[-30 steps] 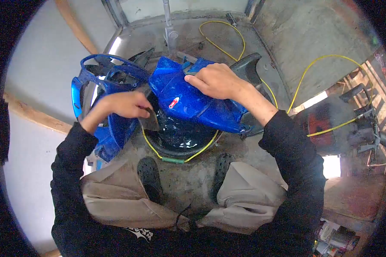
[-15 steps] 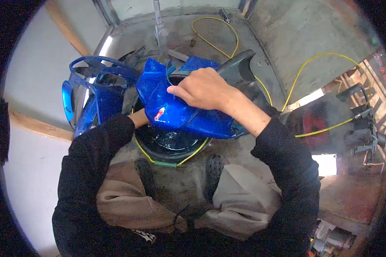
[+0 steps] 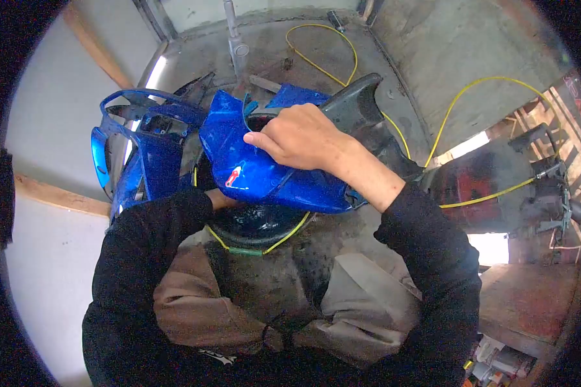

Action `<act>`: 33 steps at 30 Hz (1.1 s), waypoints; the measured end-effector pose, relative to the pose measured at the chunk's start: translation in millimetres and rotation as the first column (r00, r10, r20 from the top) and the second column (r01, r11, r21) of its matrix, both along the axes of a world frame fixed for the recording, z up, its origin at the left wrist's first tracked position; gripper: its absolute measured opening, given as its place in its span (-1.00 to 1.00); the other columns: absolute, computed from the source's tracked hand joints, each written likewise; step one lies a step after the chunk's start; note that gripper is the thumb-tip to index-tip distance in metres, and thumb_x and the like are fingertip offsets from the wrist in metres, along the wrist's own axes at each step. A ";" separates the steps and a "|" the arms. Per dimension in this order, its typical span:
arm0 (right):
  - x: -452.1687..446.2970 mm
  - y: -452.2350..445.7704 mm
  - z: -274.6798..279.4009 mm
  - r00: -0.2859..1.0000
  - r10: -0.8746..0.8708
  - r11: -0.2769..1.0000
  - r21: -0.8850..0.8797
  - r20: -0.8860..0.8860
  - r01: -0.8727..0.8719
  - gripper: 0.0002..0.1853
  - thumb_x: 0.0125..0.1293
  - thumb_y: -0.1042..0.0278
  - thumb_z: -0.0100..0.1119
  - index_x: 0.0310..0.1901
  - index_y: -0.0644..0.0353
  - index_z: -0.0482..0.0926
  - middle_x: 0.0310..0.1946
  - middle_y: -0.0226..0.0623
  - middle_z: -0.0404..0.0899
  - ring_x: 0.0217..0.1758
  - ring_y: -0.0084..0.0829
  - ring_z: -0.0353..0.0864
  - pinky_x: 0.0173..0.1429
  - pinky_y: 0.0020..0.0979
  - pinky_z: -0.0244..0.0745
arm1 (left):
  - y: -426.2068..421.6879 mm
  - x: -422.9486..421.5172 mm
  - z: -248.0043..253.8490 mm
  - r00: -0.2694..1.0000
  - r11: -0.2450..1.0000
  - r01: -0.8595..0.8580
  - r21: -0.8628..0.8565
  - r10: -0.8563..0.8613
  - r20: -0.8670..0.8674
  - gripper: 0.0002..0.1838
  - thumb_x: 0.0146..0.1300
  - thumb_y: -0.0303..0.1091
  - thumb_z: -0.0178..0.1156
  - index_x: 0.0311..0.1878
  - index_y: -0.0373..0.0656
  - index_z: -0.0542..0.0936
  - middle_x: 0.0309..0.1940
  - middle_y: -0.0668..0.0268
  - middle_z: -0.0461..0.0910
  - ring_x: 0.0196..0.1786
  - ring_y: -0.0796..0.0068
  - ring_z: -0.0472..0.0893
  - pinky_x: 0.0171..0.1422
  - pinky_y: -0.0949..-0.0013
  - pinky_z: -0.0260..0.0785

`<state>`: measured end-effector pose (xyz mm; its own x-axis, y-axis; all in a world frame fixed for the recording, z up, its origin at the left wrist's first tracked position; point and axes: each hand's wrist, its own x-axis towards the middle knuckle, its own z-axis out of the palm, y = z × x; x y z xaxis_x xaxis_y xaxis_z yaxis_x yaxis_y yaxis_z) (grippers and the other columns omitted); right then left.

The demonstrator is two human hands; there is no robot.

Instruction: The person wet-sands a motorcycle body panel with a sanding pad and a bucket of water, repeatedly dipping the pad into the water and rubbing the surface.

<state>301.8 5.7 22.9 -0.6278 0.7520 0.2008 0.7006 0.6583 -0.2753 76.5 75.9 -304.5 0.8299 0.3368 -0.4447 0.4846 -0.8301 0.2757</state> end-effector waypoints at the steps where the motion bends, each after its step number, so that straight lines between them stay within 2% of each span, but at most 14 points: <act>1: 0.6 1.6 0.2 1.000 0.001 1.000 0.001 0.023 -0.001 -0.33 0.65 -0.14 -0.03 -0.49 0.20 0.74 -0.53 0.07 0.64 -0.37 0.19 0.67 -0.22 0.11 0.52 | 0.2 -0.5 2.3 1.000 1.000 -0.011 -0.010 0.011 -0.001 -0.44 0.33 -0.28 0.33 0.40 -0.14 0.60 0.20 0.03 0.71 0.18 0.07 0.70 0.21 0.02 0.62; 3: 0.6 3.0 -0.3 0.998 0.004 1.000 0.000 0.069 -0.004 -0.35 0.68 -0.12 -0.09 -0.42 0.18 0.73 -0.52 0.04 0.63 -0.35 0.17 0.65 -0.20 0.10 0.50 | 4.1 -2.8 5.2 1.000 0.999 -0.024 -0.034 0.024 0.011 -0.44 0.33 -0.28 0.33 0.40 -0.14 0.60 0.19 0.04 0.71 0.17 0.08 0.70 0.20 0.03 0.62; 17: 1.3 -0.4 4.7 0.999 -0.003 1.000 -0.009 0.049 0.004 -0.38 0.68 -0.13 -0.06 -0.37 0.14 0.77 -0.50 0.02 0.66 -0.34 0.15 0.67 -0.20 0.09 0.51 | 7.7 -15.4 28.3 0.985 0.970 -0.149 -0.192 0.163 0.058 -0.45 0.35 -0.30 0.33 0.40 -0.17 0.59 0.16 0.08 0.72 0.10 0.20 0.71 0.09 0.11 0.67; 21: -0.2 -0.8 3.0 1.000 -0.003 1.000 0.013 0.008 0.003 -0.35 0.64 -0.17 -0.03 -0.45 0.16 0.78 -0.49 0.07 0.68 -0.34 0.19 0.69 -0.17 0.11 0.57 | 5.1 -26.1 60.8 0.965 0.924 -0.208 -0.321 0.248 0.088 -0.45 0.35 -0.30 0.33 0.40 -0.17 0.59 0.15 0.09 0.73 0.08 0.24 0.72 0.06 0.13 0.69; 26: -0.5 -2.2 4.7 1.000 -0.015 1.000 0.025 0.021 0.014 -0.34 0.64 -0.17 -0.03 -0.46 0.16 0.78 -0.50 0.06 0.67 -0.33 0.18 0.70 -0.16 0.11 0.57 | -4.9 -35.5 134.5 0.927 0.825 -0.283 -0.489 0.365 0.080 -0.45 0.36 -0.31 0.33 0.41 -0.18 0.59 0.14 0.11 0.73 0.06 0.28 0.72 0.03 0.15 0.70; 29: 2.4 0.7 4.3 1.000 -0.013 0.999 0.038 0.023 0.012 -0.34 0.65 -0.17 -0.05 -0.46 0.15 0.77 -0.50 0.05 0.67 -0.33 0.17 0.70 -0.16 0.11 0.56 | -9.7 -38.2 167.5 0.905 0.764 -0.355 -0.539 0.426 0.008 -0.45 0.36 -0.31 0.33 0.41 -0.19 0.59 0.14 0.12 0.73 0.05 0.31 0.73 0.00 0.17 0.71; 31: 4.1 1.9 5.7 1.000 -0.005 0.999 0.041 0.016 0.004 -0.34 0.65 -0.17 -0.06 -0.44 0.15 0.77 -0.49 0.04 0.68 -0.32 0.17 0.70 -0.16 0.12 0.56 | -9.6 -40.7 181.6 0.878 0.694 -0.455 -0.558 0.455 -0.150 -0.47 0.36 -0.37 0.32 0.40 -0.22 0.59 0.11 0.12 0.74 0.00 0.31 0.74 -0.06 0.21 0.72; 33: 4.5 1.7 7.6 0.999 -0.015 1.000 0.026 0.049 0.014 -0.34 0.67 -0.16 -0.08 -0.42 0.16 0.77 -0.48 0.05 0.68 -0.31 0.17 0.70 -0.15 0.12 0.56 | -15.2 -47.0 202.0 0.890 0.720 -0.441 -0.536 0.431 -0.152 -0.56 0.35 -0.45 0.29 0.30 -0.26 0.64 0.04 0.15 0.75 -0.04 0.29 0.75 -0.02 0.19 0.70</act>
